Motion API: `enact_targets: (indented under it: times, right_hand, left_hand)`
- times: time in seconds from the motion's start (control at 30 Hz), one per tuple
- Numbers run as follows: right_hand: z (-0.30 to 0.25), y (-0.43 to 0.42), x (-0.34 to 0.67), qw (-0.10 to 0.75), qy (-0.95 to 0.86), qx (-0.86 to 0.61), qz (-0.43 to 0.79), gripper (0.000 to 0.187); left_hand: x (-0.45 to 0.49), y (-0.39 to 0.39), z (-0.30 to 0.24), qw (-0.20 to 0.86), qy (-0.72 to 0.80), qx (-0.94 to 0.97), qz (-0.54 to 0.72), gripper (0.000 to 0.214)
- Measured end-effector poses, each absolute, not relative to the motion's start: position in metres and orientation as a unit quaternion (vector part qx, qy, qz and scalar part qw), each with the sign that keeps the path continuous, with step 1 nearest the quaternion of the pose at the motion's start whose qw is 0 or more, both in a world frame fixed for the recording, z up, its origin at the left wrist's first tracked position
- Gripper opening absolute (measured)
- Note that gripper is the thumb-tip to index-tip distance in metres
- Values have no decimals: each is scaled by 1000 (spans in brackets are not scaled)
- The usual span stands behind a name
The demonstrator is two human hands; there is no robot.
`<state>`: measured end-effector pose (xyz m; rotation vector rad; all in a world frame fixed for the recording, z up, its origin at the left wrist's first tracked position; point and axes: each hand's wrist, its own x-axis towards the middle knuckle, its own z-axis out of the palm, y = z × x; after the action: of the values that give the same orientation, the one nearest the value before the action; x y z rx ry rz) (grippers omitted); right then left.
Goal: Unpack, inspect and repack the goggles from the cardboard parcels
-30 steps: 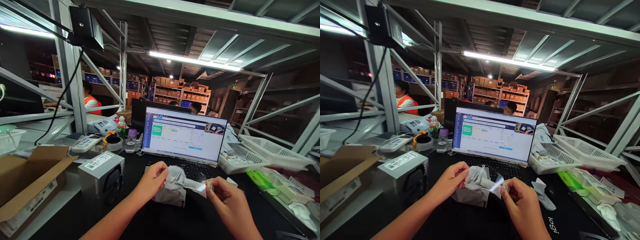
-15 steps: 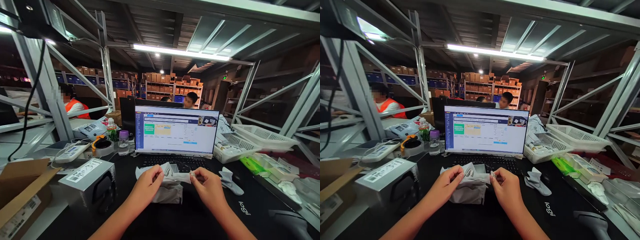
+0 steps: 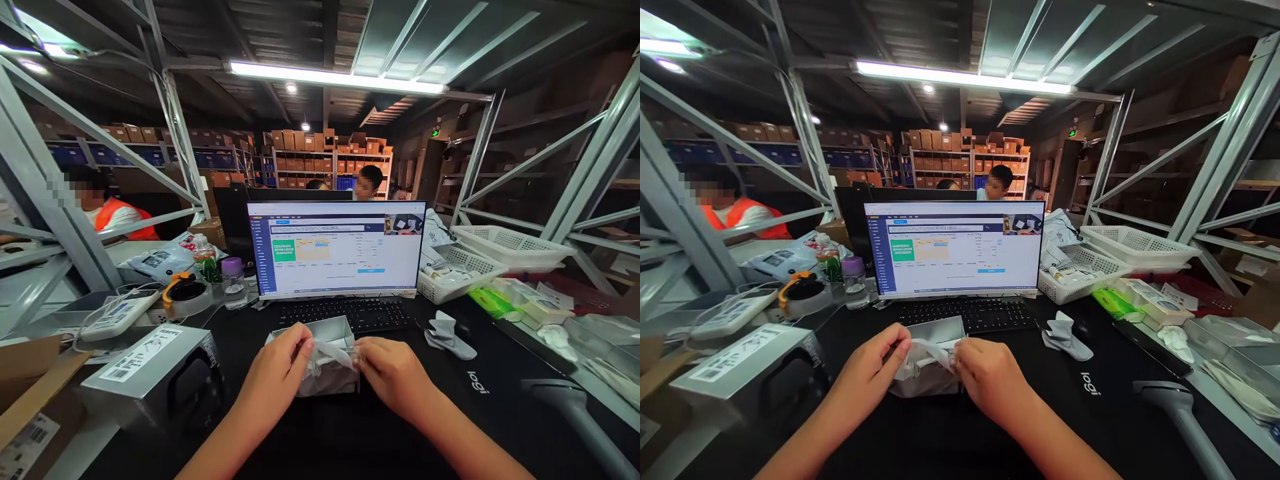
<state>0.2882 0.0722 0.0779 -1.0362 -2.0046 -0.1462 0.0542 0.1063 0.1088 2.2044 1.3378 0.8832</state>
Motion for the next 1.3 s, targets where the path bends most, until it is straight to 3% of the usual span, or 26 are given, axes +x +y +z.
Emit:
enact_targets:
  times: [0.23, 0.37, 0.63, 0.8, 0.97, 1.03, 1.17, 1.3]
  right_hand:
    - [76, 70, 273, 513, -675, -527, 59, 11]
    - [70, 65, 262, 537, -705, -461, -54, 6]
    - [92, 69, 283, 522, -765, -291, -240, 18]
    - [87, 68, 276, 528, -729, -366, -236, 13]
    - [71, 69, 260, 514, -713, -404, -253, 28]
    - [69, 72, 263, 510, -738, -389, -211, 29]
    - [82, 83, 292, 533, -702, -471, -17, 24]
    - [105, 95, 341, 600, -596, -534, 20, 18]
  left_hand:
    - [58, 90, 109, 185, 487, 811, 267, 35]
    - [64, 82, 105, 167, 454, 812, 327, 34]
    - [67, 89, 102, 158, 409, 815, 379, 28]
    - [73, 81, 98, 149, 316, 854, 386, 22]
    - [85, 71, 86, 139, 200, 900, 360, 19]
    - [87, 72, 83, 141, 181, 901, 368, 17]
    - [86, 74, 78, 132, 181, 880, 419, 13]
    - [100, 78, 69, 110, 368, 871, 307, 24]
